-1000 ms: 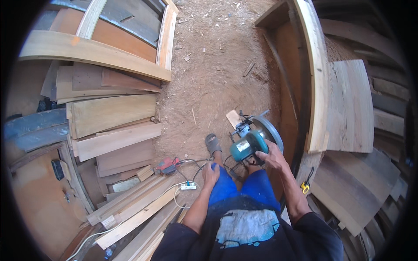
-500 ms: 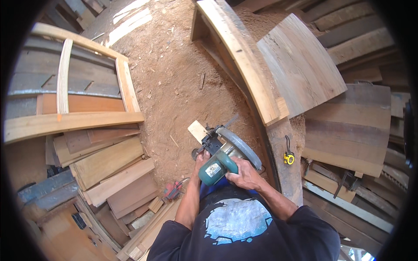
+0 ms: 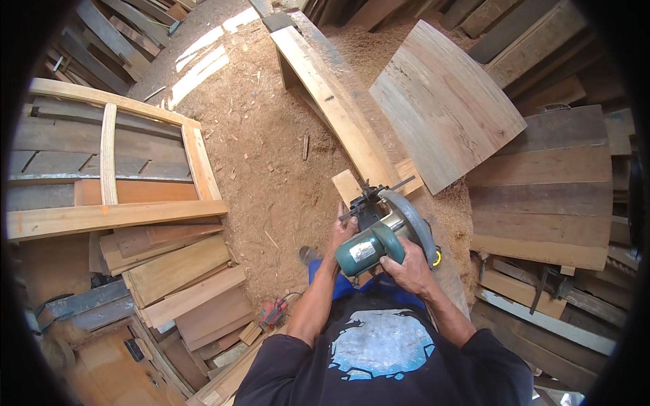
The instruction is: The person measures a wooden beam with a tape measure and cuts it using a circular saw. They then move several wooden boards and measure a smaller piece of wood.
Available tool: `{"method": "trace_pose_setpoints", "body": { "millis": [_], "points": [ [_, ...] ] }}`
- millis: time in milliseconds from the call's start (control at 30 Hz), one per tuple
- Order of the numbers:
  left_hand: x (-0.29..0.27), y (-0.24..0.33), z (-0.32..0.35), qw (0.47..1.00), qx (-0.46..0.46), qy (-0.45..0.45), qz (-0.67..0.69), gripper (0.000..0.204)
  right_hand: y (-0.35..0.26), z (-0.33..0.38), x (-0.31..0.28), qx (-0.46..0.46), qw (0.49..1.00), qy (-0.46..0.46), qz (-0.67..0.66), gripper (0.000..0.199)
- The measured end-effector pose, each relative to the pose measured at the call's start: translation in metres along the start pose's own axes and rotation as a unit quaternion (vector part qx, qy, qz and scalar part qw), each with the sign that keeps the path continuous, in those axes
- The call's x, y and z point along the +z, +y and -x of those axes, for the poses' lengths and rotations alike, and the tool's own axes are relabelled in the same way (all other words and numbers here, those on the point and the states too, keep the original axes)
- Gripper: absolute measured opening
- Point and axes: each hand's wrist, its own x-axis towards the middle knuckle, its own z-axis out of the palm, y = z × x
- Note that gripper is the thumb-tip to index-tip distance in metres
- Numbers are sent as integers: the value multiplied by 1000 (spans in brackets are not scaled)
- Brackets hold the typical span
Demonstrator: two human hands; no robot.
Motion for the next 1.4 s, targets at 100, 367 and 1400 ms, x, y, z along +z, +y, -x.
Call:
{"method": "trace_pose_setpoints", "body": {
  "millis": [100,367,1400],
  "points": [
    [2,-16,-13,999,-23,18,-41,89,21,-11,-11,-26,999,10,19,41],
    [-1,-16,-29,994,-26,17,-103,90,36,-33,-18,1,1000,-5,20,39],
    [-2,-1,-47,994,-34,-11,-106,92,31,-48,-17,26,995,-84,-39,50]
  ]
}}
